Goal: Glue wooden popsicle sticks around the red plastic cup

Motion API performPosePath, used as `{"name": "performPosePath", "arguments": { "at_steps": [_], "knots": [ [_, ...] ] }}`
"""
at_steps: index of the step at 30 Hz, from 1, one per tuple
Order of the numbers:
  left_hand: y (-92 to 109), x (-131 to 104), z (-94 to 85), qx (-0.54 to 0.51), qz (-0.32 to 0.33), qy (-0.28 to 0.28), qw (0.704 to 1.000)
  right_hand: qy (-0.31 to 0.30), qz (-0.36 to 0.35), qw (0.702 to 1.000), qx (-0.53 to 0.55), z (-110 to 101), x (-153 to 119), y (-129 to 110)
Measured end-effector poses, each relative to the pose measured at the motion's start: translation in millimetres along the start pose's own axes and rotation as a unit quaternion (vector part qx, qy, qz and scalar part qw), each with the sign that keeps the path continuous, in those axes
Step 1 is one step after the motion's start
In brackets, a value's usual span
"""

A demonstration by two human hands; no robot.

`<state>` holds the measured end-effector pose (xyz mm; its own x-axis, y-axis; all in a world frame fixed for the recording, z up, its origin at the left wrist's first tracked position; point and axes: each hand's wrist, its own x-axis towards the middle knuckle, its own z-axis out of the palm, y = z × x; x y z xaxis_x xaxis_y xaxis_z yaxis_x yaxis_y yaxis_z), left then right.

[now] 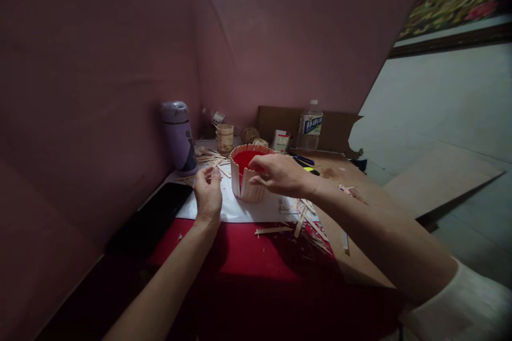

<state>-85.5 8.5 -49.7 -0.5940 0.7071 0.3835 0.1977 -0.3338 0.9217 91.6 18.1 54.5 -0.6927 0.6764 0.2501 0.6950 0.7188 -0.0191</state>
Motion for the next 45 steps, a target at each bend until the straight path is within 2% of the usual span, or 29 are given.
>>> {"name": "performPosePath", "arguments": {
  "at_steps": [5,11,16,21,28,33,36,40,45],
  "knots": [
    [6,-2,2.2,-0.025,-0.067,0.038,0.997,-0.043,-0.065,0.996,-0.044,-6,-1,15],
    [9,-2,2.4,-0.043,-0.087,0.046,0.994,0.006,-0.03,0.997,-0.067,2,-3,8],
    [7,-2,1.0,-0.043,-0.086,0.053,0.994,0.004,-0.072,0.997,0.01,-5,-8,15],
    [4,-2,2.1,-0.047,-0.068,0.043,0.996,0.015,-0.084,0.995,0.06,5,-11,22],
    [6,-4,2.7,-0.051,-0.008,0.019,0.998,0.053,-0.082,0.993,0.072,14,-16,22],
    [2,-5,2.7,-0.06,-0.035,-0.005,0.998,0.056,-0.082,0.993,0.071,13,-14,17],
    [3,-6,3.3,-0.074,-0.052,-0.039,0.995,0.058,-0.081,0.993,0.064,11,-12,11],
    [8,-11,4.5,-0.096,-0.032,-0.088,0.991,0.053,-0.086,0.993,0.054,9,-9,3],
    [11,-14,4.9,-0.101,-0.018,-0.119,0.988,0.046,-0.086,0.995,0.034,11,-9,-2]
  ]
}}
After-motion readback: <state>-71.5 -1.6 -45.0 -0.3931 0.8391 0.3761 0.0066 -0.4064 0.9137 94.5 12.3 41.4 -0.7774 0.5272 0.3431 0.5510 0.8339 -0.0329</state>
